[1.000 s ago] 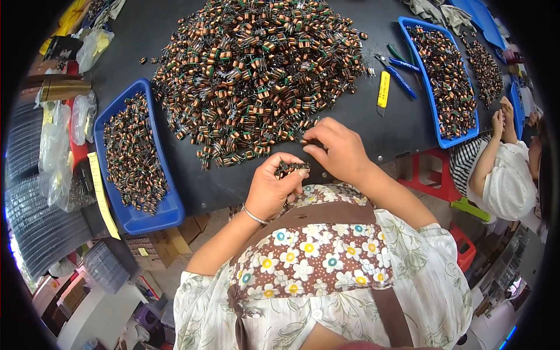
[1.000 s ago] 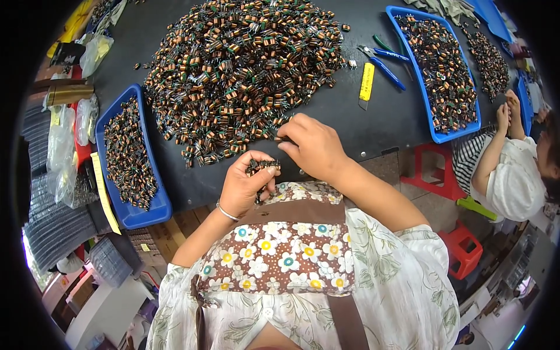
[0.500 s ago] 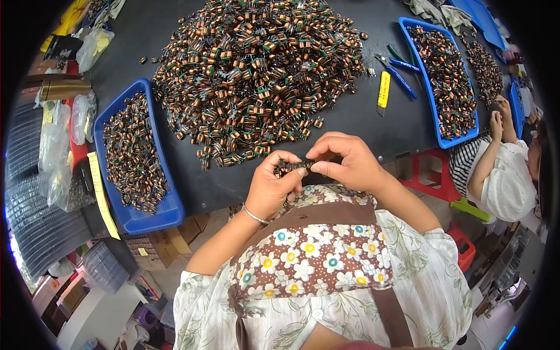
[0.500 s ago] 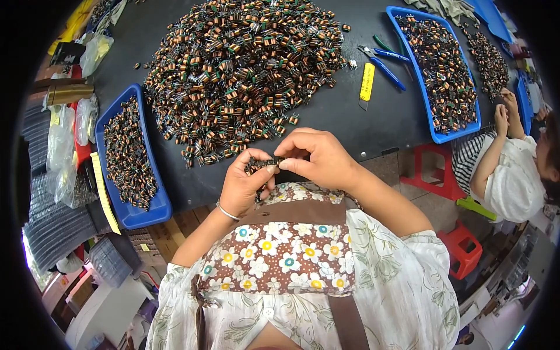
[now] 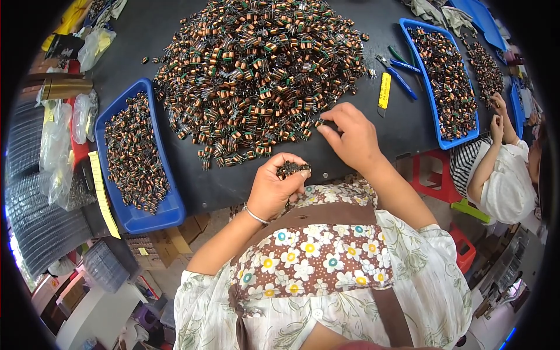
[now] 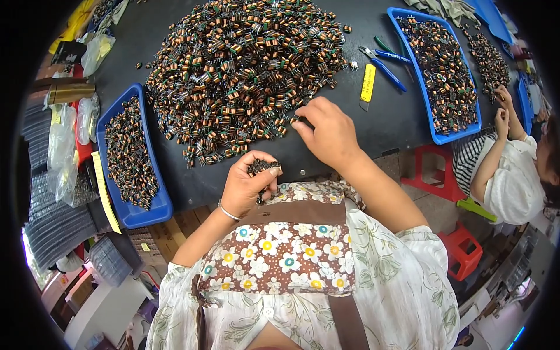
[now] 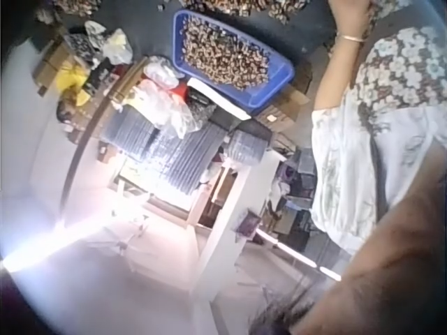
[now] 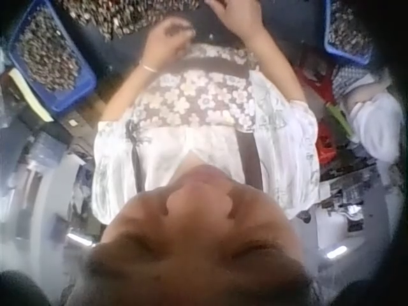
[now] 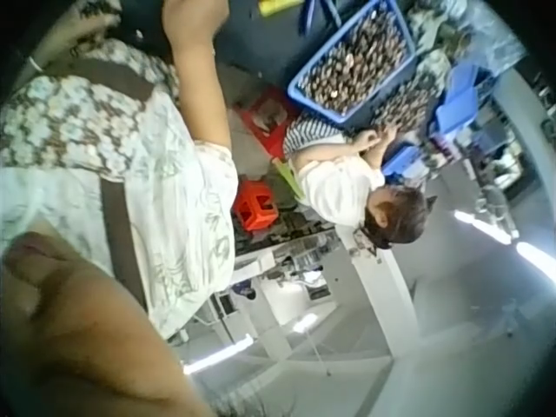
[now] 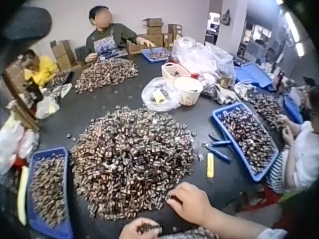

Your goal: The person picks up electronic components from a pile, attaches them together by hand, and places the assembled components into a tray.

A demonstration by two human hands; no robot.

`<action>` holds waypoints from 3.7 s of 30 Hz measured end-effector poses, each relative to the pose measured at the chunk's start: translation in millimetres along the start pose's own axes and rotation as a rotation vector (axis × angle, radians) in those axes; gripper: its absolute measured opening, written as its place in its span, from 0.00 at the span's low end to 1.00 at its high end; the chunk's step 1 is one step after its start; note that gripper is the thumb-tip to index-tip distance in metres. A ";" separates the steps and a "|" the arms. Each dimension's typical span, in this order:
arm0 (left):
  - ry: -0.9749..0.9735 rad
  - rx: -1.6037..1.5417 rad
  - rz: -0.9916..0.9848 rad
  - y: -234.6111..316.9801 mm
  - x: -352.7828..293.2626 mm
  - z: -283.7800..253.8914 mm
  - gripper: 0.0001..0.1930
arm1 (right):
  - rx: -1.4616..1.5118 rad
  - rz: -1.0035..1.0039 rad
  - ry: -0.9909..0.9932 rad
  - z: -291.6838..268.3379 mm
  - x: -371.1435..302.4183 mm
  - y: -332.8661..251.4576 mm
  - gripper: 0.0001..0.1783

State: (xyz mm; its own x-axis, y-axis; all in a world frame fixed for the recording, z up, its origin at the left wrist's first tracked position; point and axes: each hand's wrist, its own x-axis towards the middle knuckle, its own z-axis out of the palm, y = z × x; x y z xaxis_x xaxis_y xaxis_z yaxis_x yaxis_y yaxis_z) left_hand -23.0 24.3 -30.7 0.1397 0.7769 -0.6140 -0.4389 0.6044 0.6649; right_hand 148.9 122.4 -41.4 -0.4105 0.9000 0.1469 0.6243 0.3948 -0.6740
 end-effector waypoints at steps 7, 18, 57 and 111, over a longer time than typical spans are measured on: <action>0.019 0.007 0.002 0.8 0.4 -2.0 0.08 | 0.326 0.040 -0.224 -4.6 -9.0 -7.6 0.08; -0.041 -0.012 0.020 3.5 -1.0 -4.3 0.09 | 0.821 0.304 -0.432 -10.2 -18.0 -27.0 0.07; 0.313 0.380 0.485 81.6 -57.9 -69.7 0.10 | -0.071 -0.146 -0.185 -25.7 -5.8 -28.3 0.13; 0.023 0.050 0.104 6.8 -25.9 -43.6 0.07 | 0.609 0.168 -0.390 22.6 -15.2 -63.1 0.06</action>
State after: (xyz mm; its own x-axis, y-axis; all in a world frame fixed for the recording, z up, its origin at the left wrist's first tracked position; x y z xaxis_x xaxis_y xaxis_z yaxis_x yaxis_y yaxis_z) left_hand -68.3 0.6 -28.8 0.0745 0.8320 -0.5497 -0.4054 0.5289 0.7456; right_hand 100.8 79.6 -17.4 -0.6187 0.7636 -0.1847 0.2667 -0.0171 -0.9636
